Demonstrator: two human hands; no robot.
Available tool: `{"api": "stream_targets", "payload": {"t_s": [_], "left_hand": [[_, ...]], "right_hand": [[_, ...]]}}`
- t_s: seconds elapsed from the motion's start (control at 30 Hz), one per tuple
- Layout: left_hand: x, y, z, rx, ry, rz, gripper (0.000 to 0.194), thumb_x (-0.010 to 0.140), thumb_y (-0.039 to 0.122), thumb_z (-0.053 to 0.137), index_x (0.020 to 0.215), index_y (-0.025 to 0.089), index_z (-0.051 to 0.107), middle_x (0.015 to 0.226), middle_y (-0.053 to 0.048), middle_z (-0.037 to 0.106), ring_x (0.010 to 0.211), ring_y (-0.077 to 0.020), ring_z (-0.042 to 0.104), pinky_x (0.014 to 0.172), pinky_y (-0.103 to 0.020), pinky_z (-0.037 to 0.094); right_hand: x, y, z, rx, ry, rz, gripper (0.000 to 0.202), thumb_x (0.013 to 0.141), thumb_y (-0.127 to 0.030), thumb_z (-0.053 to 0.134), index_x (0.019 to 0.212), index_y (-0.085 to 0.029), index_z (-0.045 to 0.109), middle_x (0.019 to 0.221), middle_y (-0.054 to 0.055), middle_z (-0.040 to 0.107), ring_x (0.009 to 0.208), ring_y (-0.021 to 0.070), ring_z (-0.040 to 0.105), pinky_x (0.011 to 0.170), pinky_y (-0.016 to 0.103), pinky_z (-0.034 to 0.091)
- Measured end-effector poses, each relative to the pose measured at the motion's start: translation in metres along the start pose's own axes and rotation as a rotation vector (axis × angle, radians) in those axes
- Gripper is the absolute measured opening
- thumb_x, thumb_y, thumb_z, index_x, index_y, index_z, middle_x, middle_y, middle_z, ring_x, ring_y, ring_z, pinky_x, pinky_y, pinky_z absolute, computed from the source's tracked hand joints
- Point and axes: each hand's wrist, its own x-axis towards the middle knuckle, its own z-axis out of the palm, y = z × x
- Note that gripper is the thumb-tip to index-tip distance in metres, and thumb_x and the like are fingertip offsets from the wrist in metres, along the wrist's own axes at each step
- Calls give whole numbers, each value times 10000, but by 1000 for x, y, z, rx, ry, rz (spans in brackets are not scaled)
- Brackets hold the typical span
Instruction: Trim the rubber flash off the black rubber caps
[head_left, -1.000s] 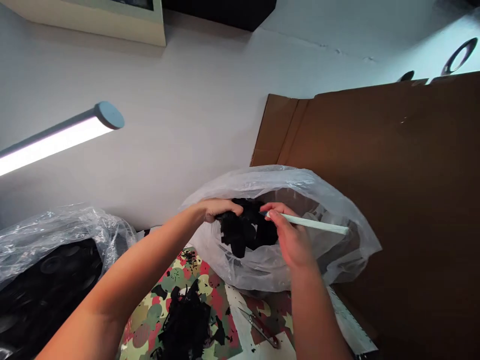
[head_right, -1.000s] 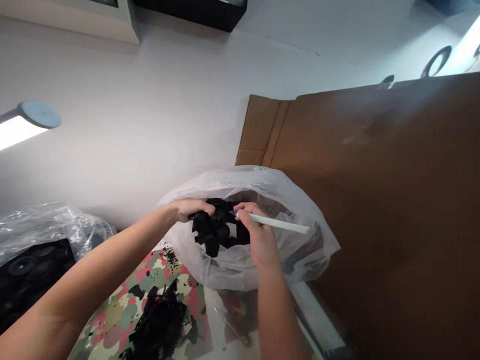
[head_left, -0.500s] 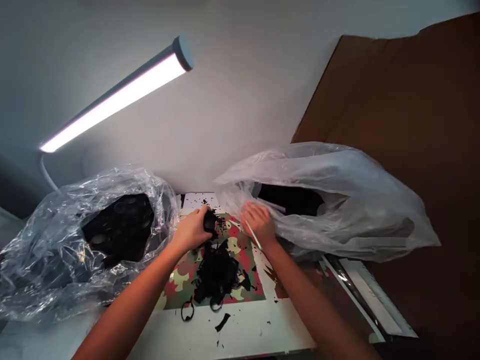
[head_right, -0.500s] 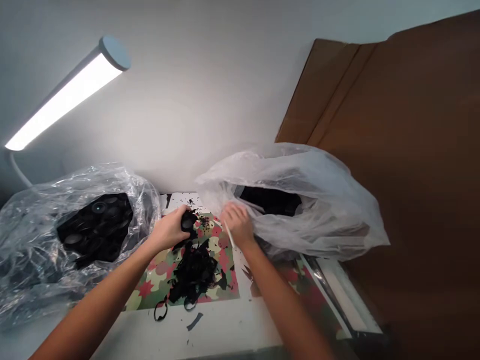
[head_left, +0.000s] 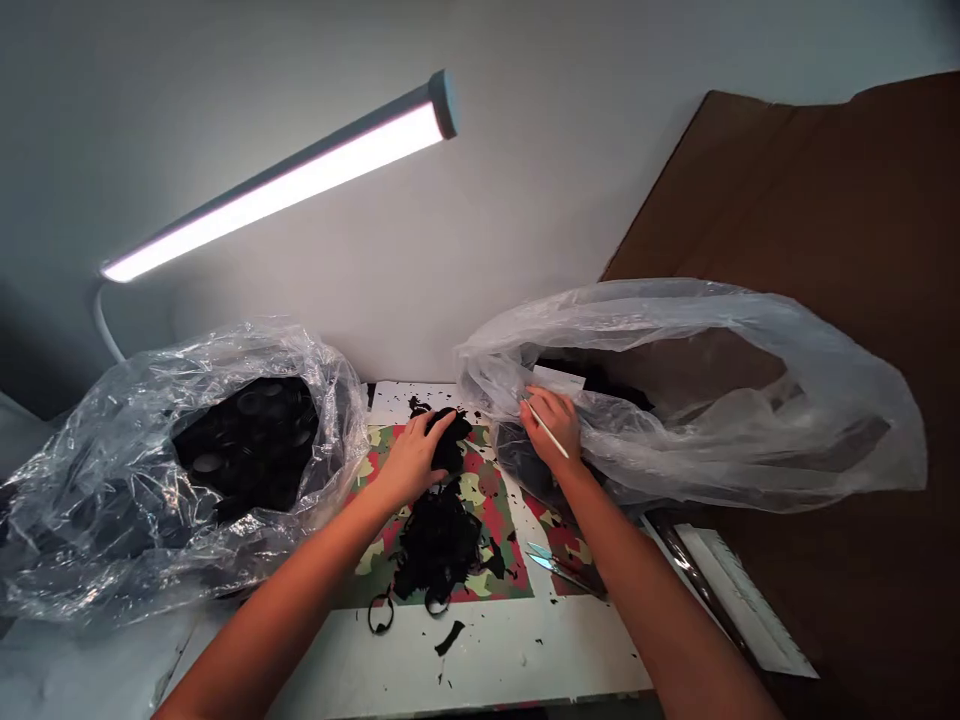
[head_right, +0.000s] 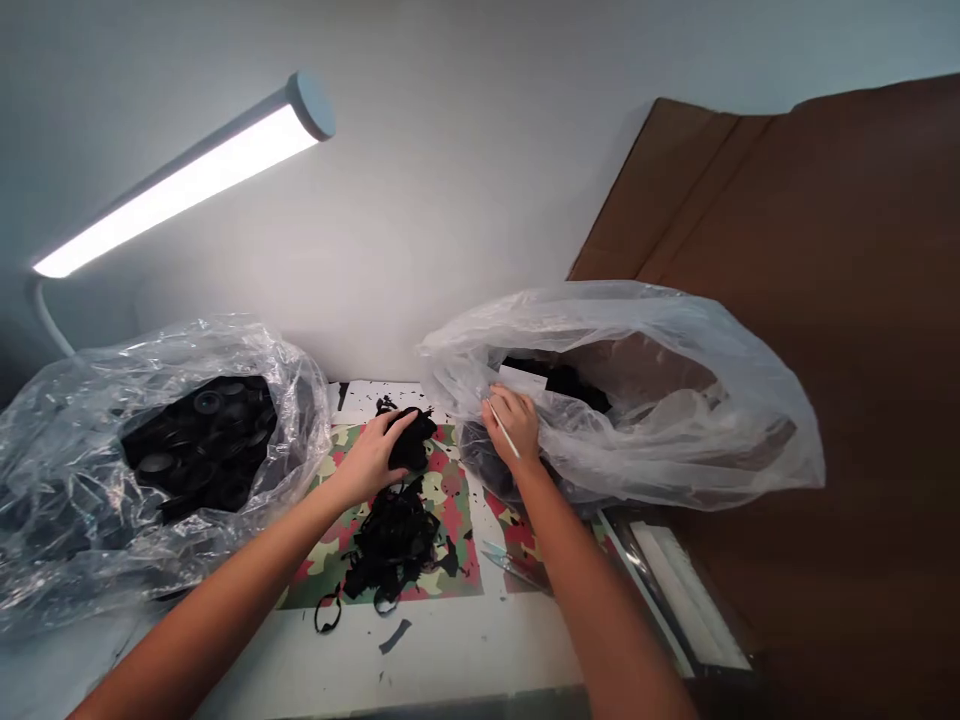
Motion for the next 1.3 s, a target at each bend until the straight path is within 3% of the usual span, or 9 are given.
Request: {"api": "stream_targets", "payload": {"t_s": [0.17, 0.37, 0.6, 0.7, 0.8, 0.9, 0.97, 1.1, 1.3], "left_hand": [[-44, -12, -2, -43, 94, -4, 684, 804, 76, 698, 1439, 238, 499, 1554, -184, 436, 1453, -384, 413, 1147, -599, 408], [-69, -13, 9, -104, 149, 16, 300, 926, 126, 569, 1185, 243, 664, 1312, -120, 624, 1250, -300, 599, 1048, -530, 514], [-84, 2, -6, -190, 45, 78, 189, 960, 246, 594, 1123, 237, 690, 1117, -83, 676, 1038, -249, 651, 936, -432, 559], [-101, 15, -5, -173, -144, 145, 496, 832, 444, 777, 1283, 275, 655, 1308, -137, 638, 1221, -348, 580, 1032, -552, 495], [-118, 25, 15, -53, -257, 128, 944, 604, 655, 876, 1443, 357, 564, 1551, -194, 466, 1449, -526, 329, 1086, -772, 319], [-126, 32, 40, 58, -262, 147, 907, 575, 704, 862, 1388, 394, 607, 1566, -174, 459, 1460, -559, 286, 1081, -837, 227], [-123, 34, 50, 97, -207, 157, 655, 709, 632, 822, 1268, 322, 673, 1486, -177, 527, 1394, -503, 405, 1081, -760, 326], [-98, 31, 54, 98, -179, 158, 21, 902, 194, 669, 918, 206, 671, 1055, -117, 672, 1013, -299, 625, 885, -455, 532], [-64, 7, 18, 39, -70, 65, 198, 789, 45, 612, 707, 213, 546, 726, 15, 547, 651, -153, 528, 603, -248, 424]], "right_hand": [[-6, -51, -13, 133, 60, -12, 235, 984, -237, 518, 759, -238, 589, 905, 89, 680, 878, 247, 618, 837, 408, 484], [-36, -122, -16, 347, -27, 39, 199, 999, -210, 489, 834, -236, 597, 883, 54, 636, 792, 193, 622, 750, 328, 519], [-53, -130, -14, 428, -221, 143, 240, 1028, -222, 462, 811, -238, 564, 730, -10, 615, 667, 159, 595, 633, 269, 485], [-50, -130, -9, 396, -266, 89, 203, 1001, -220, 495, 843, -233, 623, 894, 50, 701, 887, 215, 638, 808, 343, 501], [-42, -135, 2, 359, -307, 17, 140, 968, -208, 552, 923, -239, 681, 1097, 77, 721, 1098, 258, 608, 946, 405, 455], [-33, -140, 14, 327, -330, -6, 150, 976, -212, 552, 982, -240, 699, 1089, 77, 718, 1077, 252, 613, 938, 404, 448], [-27, -142, 22, 302, -328, 9, 174, 990, -219, 531, 1005, -231, 704, 1110, 95, 709, 1102, 263, 604, 950, 419, 439], [-11, -138, 40, 267, -382, -11, 168, 991, -239, 548, 985, -246, 716, 1263, 86, 702, 1295, 290, 526, 1055, 450, 376], [7, -126, 68, 145, -493, 5, 188, 1008, -228, 525, 942, -229, 701, 995, 64, 782, 987, 234, 679, 902, 361, 416]]}}
